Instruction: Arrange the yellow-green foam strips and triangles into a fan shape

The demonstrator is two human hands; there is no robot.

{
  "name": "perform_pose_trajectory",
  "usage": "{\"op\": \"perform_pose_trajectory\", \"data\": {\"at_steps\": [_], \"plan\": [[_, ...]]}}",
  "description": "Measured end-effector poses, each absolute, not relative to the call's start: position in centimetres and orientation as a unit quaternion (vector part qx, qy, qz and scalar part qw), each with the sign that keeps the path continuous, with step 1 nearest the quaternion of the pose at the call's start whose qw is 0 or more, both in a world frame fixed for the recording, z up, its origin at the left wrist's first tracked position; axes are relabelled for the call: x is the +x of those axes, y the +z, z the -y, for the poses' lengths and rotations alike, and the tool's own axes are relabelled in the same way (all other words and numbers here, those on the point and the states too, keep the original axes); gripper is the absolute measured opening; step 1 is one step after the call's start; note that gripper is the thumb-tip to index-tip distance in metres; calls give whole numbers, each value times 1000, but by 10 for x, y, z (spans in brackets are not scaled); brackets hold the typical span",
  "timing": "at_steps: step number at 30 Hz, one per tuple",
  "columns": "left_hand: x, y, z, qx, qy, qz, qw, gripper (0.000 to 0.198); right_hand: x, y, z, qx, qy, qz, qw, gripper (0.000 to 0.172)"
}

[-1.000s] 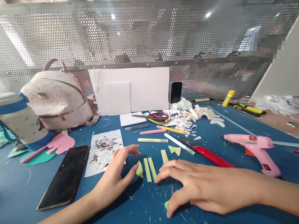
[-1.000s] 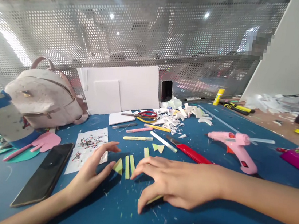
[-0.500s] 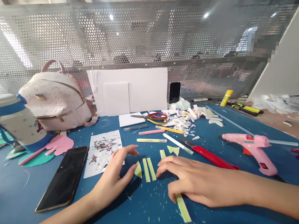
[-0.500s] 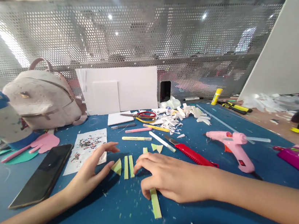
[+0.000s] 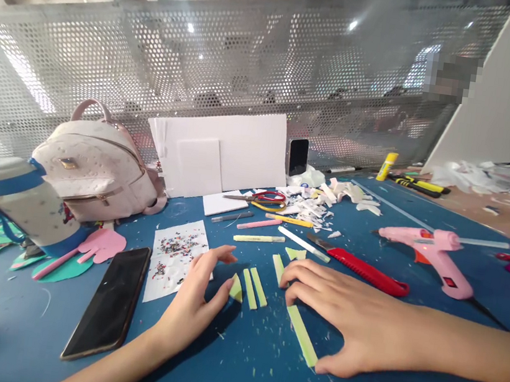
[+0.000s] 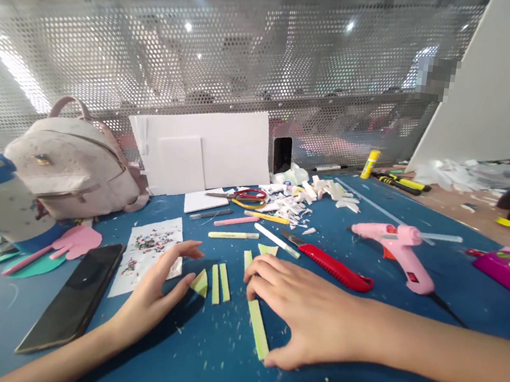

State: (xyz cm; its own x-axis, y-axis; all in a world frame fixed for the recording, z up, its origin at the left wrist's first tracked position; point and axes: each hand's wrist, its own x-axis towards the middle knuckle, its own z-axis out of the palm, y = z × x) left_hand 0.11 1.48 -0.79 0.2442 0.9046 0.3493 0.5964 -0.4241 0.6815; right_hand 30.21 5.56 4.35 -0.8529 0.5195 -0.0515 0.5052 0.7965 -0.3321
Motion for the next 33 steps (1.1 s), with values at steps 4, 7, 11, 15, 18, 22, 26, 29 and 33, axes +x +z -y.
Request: {"op": "perform_pose_trajectory", "data": {"at_steps": [4,7,11,15,18,22,26,29,33], "plan": [[1,-9,-15,760,369,-493,208,38,289,48,-74,-265,158,948,74,56],[2,-9,-15,760,371,-492,208,39,277,48,-92,-255,150,951,86,52],[2,-9,-15,759,370,-491,214,40,267,39,-110,-239,152,957,66,51],[1,-9,-15,757,367,-492,222,39,267,32,-117,-239,155,957,60,55],[1,-9,-15,757,367,-492,225,39,268,31,-117,-237,159,956,60,53],[0,-10,-15,757,364,-493,227,40,271,34,-118,-245,163,954,59,67],[0,-10,-15,758,364,-493,224,40,278,34,-123,-294,115,947,57,79],[0,-10,-15,759,364,-492,222,41,283,33,-124,-310,101,943,59,75],[1,-10,-16,760,365,-491,218,39,286,35,-119,-310,104,944,53,58]]}}
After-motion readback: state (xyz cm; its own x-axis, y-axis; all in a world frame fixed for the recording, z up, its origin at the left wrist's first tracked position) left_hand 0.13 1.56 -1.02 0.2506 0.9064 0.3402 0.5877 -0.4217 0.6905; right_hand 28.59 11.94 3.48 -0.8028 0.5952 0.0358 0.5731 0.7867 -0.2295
